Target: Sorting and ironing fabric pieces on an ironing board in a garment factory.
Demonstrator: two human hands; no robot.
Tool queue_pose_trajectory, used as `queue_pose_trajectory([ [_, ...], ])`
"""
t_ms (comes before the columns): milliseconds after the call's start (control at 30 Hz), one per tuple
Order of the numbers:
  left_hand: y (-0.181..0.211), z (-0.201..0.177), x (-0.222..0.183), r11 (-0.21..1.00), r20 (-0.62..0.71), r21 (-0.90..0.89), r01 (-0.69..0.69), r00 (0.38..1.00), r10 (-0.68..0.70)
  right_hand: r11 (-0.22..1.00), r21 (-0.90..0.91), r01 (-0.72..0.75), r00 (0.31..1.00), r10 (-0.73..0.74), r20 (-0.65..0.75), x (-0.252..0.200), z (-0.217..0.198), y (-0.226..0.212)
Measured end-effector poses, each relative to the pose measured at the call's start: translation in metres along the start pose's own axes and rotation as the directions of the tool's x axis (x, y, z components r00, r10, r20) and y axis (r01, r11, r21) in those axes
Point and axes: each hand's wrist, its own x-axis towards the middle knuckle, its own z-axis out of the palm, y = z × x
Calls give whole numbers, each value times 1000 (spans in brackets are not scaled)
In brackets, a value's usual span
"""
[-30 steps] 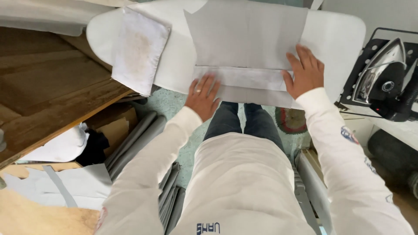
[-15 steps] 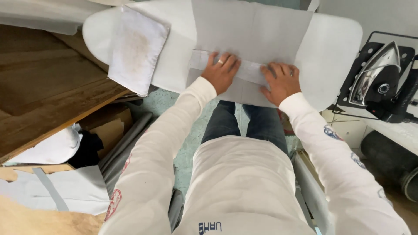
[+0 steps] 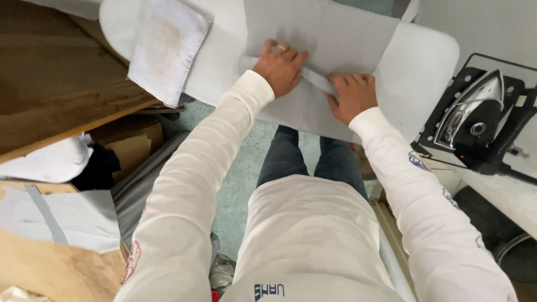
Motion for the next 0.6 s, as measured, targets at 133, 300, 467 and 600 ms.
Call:
queue_pose_trajectory([
  [133,30,-45,-9,973,-267,-123,193,938,-220,979,181,-93,995,86,47,18,-4,27],
  [300,130,-10,-39,913,-265,-296,282,894,-362,964,266,-21,991,-15,131,26,14,56],
  [467,153,-28,-19,777,468,-103,620,720,-512,980,187,63,997,-68,24,33,12,71],
  [600,161,-45,-16,743,544,-75,665,652,-528,986,29,165,981,-161,-106,28,-18,61],
])
